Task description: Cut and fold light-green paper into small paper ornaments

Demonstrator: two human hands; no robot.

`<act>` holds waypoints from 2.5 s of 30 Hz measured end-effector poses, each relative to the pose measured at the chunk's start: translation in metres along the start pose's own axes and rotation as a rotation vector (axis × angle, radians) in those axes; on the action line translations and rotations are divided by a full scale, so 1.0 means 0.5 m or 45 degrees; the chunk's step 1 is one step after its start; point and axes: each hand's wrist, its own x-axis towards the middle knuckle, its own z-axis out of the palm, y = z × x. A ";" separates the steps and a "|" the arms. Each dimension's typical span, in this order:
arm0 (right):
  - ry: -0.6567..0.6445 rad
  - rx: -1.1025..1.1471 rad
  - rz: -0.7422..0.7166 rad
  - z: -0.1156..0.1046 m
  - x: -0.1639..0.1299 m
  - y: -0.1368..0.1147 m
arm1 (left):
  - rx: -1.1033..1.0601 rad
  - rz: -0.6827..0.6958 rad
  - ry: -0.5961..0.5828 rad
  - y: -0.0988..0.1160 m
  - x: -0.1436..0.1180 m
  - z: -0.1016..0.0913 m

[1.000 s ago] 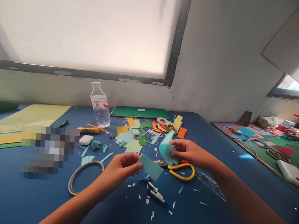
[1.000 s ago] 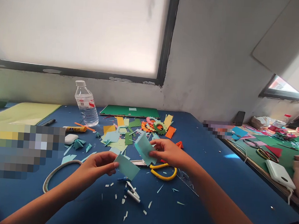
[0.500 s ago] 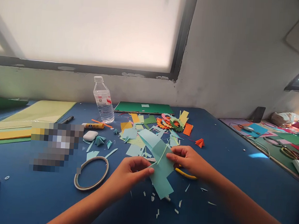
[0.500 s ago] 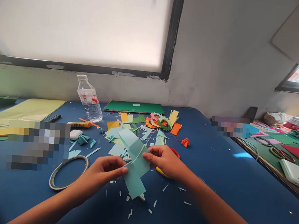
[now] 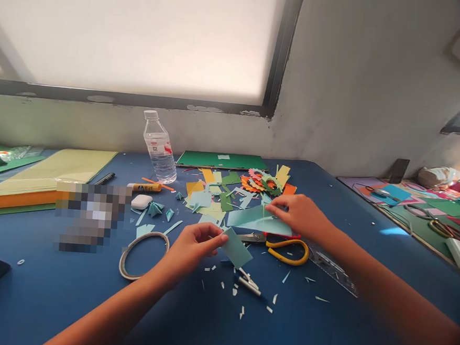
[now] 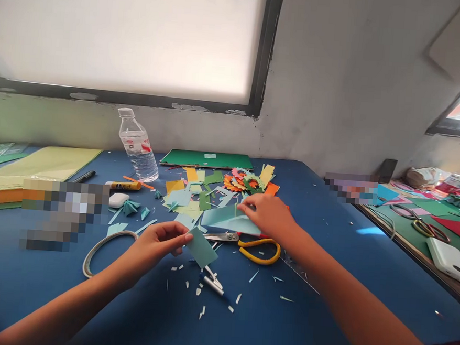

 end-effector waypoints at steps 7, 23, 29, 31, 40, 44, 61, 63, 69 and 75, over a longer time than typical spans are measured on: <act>-0.056 -0.022 -0.036 -0.057 0.056 -0.030 | 0.177 0.093 0.013 -0.012 0.004 -0.008; -0.027 0.447 -0.319 0.044 -0.038 -0.136 | 0.441 0.537 0.221 -0.001 -0.009 -0.011; 0.245 0.614 -0.154 0.006 -0.038 -0.122 | 0.265 0.505 0.275 0.012 0.002 -0.035; 0.296 0.666 -0.092 0.004 -0.037 -0.110 | 0.172 0.485 0.333 0.016 0.001 -0.037; 0.136 0.786 -0.027 0.051 -0.040 -0.054 | -0.248 0.403 0.146 0.020 -0.009 -0.024; 0.048 0.784 -0.057 0.070 -0.043 -0.048 | -0.391 0.379 0.038 0.017 -0.012 -0.013; -0.405 1.289 0.062 0.096 -0.047 -0.018 | -0.548 0.279 -0.282 0.012 -0.024 -0.009; -0.403 1.321 0.049 0.094 -0.054 -0.028 | -0.565 0.211 -0.301 0.008 -0.024 -0.002; -0.513 1.438 -0.021 0.121 -0.080 -0.066 | -0.582 0.215 -0.355 -0.004 -0.032 0.021; -0.371 1.243 -0.043 0.146 -0.095 -0.068 | -0.341 0.343 -0.294 0.003 -0.038 0.023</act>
